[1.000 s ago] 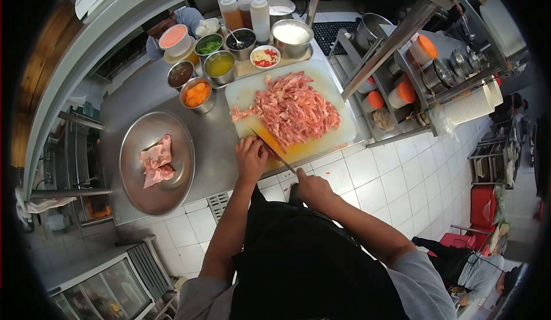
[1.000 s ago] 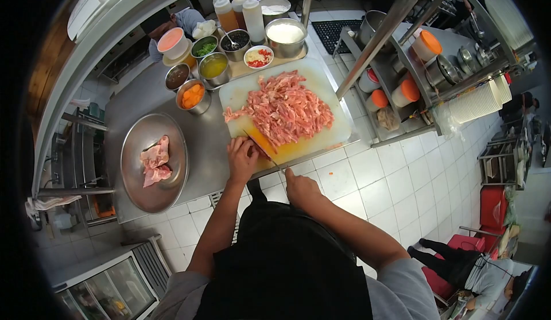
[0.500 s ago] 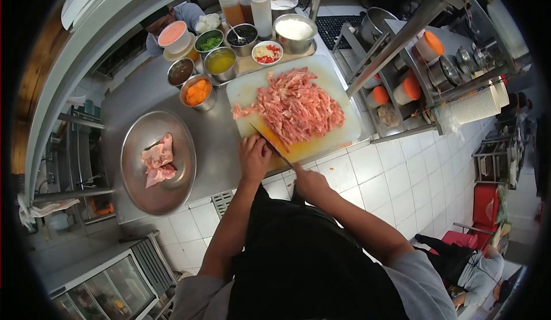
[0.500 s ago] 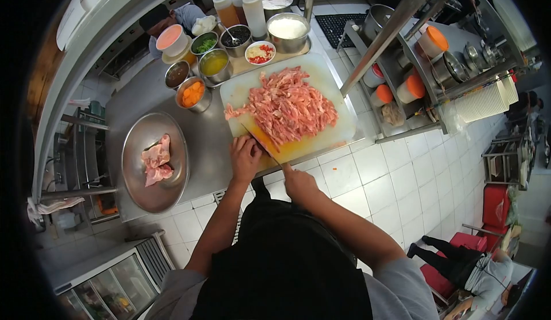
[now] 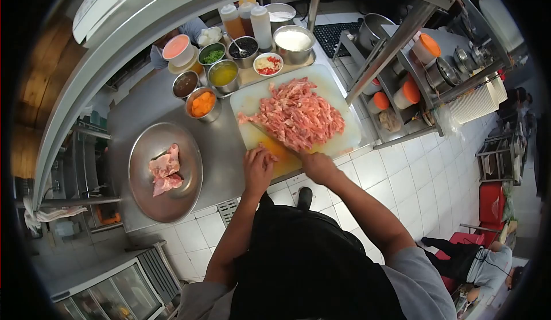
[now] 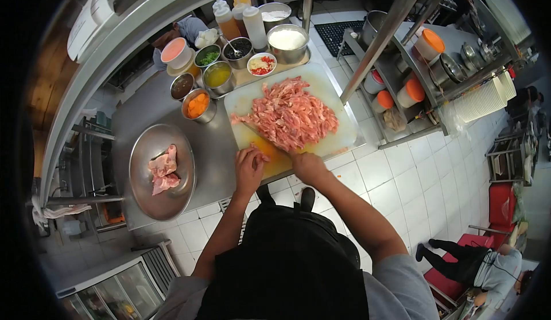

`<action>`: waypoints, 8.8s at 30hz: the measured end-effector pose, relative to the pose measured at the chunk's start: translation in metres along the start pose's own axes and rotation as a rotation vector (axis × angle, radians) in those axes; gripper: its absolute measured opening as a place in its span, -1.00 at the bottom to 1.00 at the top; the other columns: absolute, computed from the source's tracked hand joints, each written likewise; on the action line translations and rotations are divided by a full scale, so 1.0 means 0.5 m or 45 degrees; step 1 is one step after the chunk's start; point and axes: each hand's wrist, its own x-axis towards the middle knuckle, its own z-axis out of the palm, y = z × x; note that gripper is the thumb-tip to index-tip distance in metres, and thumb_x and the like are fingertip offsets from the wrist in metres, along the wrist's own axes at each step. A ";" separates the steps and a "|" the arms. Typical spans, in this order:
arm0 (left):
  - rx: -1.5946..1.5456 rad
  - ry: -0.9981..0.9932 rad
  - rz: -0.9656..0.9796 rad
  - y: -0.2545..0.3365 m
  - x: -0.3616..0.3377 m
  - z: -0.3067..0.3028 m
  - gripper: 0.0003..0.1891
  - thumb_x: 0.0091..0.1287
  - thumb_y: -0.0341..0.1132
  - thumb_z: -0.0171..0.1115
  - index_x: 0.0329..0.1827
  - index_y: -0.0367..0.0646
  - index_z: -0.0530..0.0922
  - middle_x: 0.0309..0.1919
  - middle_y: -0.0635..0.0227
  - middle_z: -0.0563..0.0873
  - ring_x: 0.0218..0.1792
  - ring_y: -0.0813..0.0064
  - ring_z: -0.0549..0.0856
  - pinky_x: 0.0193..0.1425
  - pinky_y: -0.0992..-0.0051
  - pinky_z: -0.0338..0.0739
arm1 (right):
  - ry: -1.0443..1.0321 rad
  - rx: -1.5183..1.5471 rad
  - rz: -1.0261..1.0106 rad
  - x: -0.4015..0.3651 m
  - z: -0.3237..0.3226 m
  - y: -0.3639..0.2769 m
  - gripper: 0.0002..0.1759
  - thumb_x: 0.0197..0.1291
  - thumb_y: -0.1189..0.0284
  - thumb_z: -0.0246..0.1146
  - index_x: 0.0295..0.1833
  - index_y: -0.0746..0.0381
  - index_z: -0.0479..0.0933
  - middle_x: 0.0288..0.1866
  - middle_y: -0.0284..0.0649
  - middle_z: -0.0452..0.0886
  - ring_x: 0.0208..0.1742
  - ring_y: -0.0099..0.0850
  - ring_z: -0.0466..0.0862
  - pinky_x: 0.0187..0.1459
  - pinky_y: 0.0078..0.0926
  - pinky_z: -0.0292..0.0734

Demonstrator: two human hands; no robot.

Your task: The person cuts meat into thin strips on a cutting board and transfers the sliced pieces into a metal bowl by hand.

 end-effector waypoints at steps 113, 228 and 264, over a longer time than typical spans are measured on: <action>-1.534 0.020 -1.453 -0.524 -0.042 -0.616 -0.79 0.34 -0.51 0.32 0.00 -0.33 0.57 -0.21 0.16 0.75 -0.27 0.23 0.81 -0.23 0.31 0.77 | 0.028 0.798 0.505 -0.162 0.016 -0.162 -0.74 0.53 0.29 0.12 -0.05 0.29 0.52 -0.45 -0.21 0.63 -0.54 -0.46 0.60 -0.47 -0.42 0.57; 0.229 -0.240 -0.586 -0.084 0.296 0.137 -0.30 0.42 -0.13 0.28 0.51 -0.38 0.35 0.32 -0.14 0.53 0.35 -0.09 0.42 0.55 0.06 0.21 | 0.513 0.159 0.188 0.010 -0.214 0.261 -0.67 0.38 0.20 0.27 0.03 0.22 0.69 -0.20 0.12 0.75 -0.13 0.13 0.73 -0.05 0.04 0.63; -0.448 -0.359 -0.556 -0.107 0.388 0.137 -0.45 0.68 0.00 -0.10 0.32 -0.31 0.59 0.32 0.00 0.61 0.38 0.18 0.53 0.47 0.26 0.36 | 0.258 0.008 -0.061 -0.120 -0.186 0.257 -0.56 0.46 0.21 0.17 0.34 0.13 0.55 -0.33 0.13 0.69 -0.28 0.06 0.73 -0.21 0.07 0.64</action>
